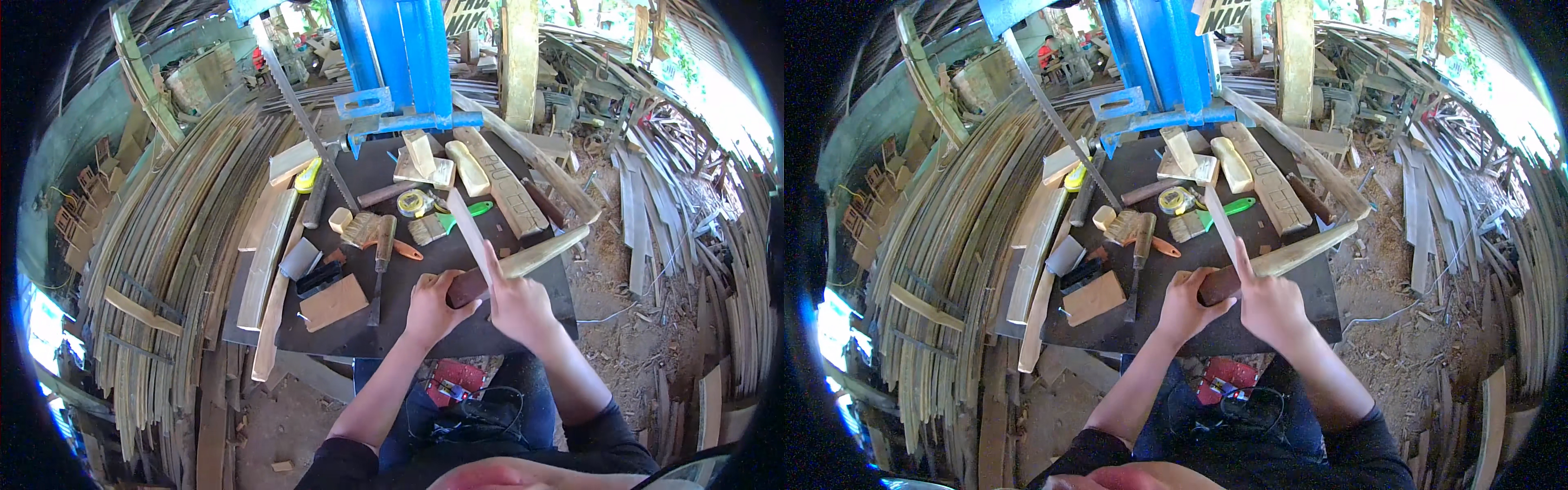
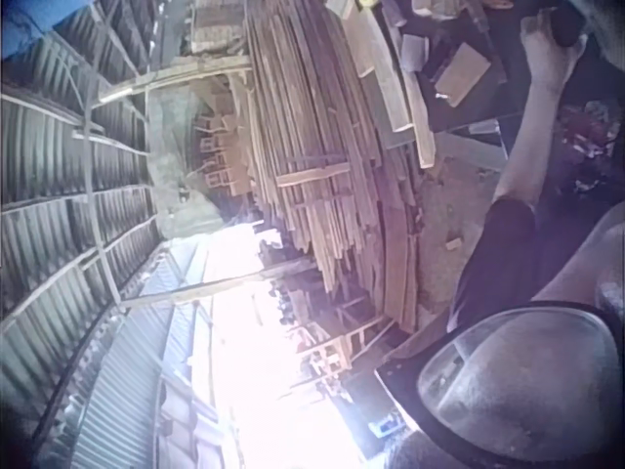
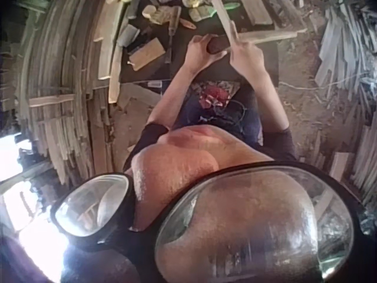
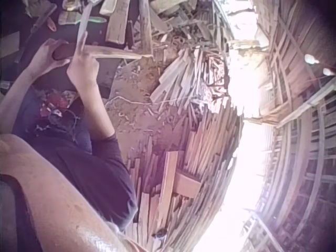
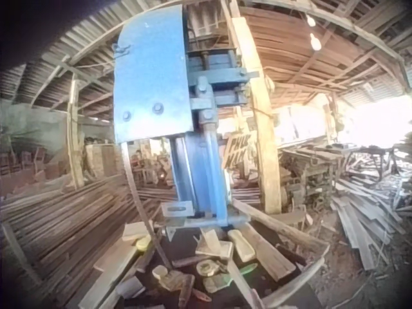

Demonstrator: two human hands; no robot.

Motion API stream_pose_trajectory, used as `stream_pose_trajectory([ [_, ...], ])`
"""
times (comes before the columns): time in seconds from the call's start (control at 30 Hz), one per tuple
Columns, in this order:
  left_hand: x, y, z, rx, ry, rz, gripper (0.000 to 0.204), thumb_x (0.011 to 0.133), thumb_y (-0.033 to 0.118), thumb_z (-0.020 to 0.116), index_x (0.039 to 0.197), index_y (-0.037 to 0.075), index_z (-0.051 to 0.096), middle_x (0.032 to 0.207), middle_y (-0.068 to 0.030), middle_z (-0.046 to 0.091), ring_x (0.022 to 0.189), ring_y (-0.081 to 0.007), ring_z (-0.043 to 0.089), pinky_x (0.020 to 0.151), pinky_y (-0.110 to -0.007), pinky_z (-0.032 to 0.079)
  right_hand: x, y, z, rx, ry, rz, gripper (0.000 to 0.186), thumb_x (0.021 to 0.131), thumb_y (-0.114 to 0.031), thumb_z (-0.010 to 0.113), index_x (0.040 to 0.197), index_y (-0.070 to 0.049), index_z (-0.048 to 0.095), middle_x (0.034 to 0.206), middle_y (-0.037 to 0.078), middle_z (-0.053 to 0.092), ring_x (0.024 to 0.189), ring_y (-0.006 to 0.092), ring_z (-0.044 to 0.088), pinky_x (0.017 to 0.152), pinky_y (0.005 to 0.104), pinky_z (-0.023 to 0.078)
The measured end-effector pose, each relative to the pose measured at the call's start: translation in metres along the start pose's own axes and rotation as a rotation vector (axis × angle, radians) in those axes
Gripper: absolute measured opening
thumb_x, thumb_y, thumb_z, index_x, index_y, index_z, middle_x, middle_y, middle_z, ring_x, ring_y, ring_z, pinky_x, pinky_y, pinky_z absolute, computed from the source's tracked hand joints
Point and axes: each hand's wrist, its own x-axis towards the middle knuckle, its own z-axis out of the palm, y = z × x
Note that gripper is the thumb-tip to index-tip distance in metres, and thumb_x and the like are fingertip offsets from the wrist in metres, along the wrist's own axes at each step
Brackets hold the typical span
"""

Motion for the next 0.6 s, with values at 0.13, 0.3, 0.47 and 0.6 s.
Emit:
stream_pose_trajectory([
  [0.13, 0.000, 0.000, 0.002, -0.002, 0.001, -0.005, 0.059, 0.074, 0.036, 0.093, 0.123, 0.010, 0.072, 0.106, -0.0126, 0.076, 0.100, -0.0366, 0.068, 0.094, -0.048, 0.056, 0.004, 0.019, 0.002, 0.093, 0.041, -0.052, 0.083, 0.098, -0.019, 0.065, 0.170, -0.012, 0.024, 0.070, 0.022, 0.070, 0.068, 0.0484, 0.071, 0.065, 0.0580, 0.059],
  [0.3, -0.005, 0.000, 0.001, 0.022, 0.000, -0.025, 0.061, 0.075, 0.036, 0.094, 0.126, 0.011, 0.071, 0.106, -0.0129, 0.075, 0.102, -0.0365, 0.068, 0.095, -0.048, 0.055, -0.050, 0.008, -0.024, -0.004, -0.055, -0.092, 0.086, 0.097, -0.019, 0.068, 0.169, -0.005, 0.024, 0.059, 0.013, 0.065, 0.054, 0.0376, 0.069, 0.053, 0.0506, 0.056],
  [0.47, -0.006, 0.003, 0.003, -0.025, 0.040, 0.008, 0.061, 0.075, 0.034, 0.094, 0.126, 0.011, 0.071, 0.107, -0.0134, 0.075, 0.103, -0.0364, 0.068, 0.095, -0.048, 0.055, -0.083, -0.006, -0.039, -0.078, -0.142, -0.029, 0.092, 0.092, -0.017, 0.070, 0.169, -0.002, 0.022, 0.057, 0.011, 0.064, 0.052, 0.0356, 0.067, 0.050, 0.0489, 0.054],
  [0.6, -0.004, -0.002, 0.001, -0.072, -0.001, -0.035, 0.061, 0.073, 0.035, 0.093, 0.125, 0.014, 0.071, 0.108, -0.0076, 0.076, 0.106, -0.0315, 0.066, 0.099, -0.048, 0.052, -0.038, -0.006, -0.018, -0.048, -0.054, -0.059, 0.091, 0.091, -0.015, 0.069, 0.168, -0.001, 0.024, 0.060, 0.013, 0.065, 0.055, 0.0372, 0.069, 0.053, 0.0509, 0.055],
])
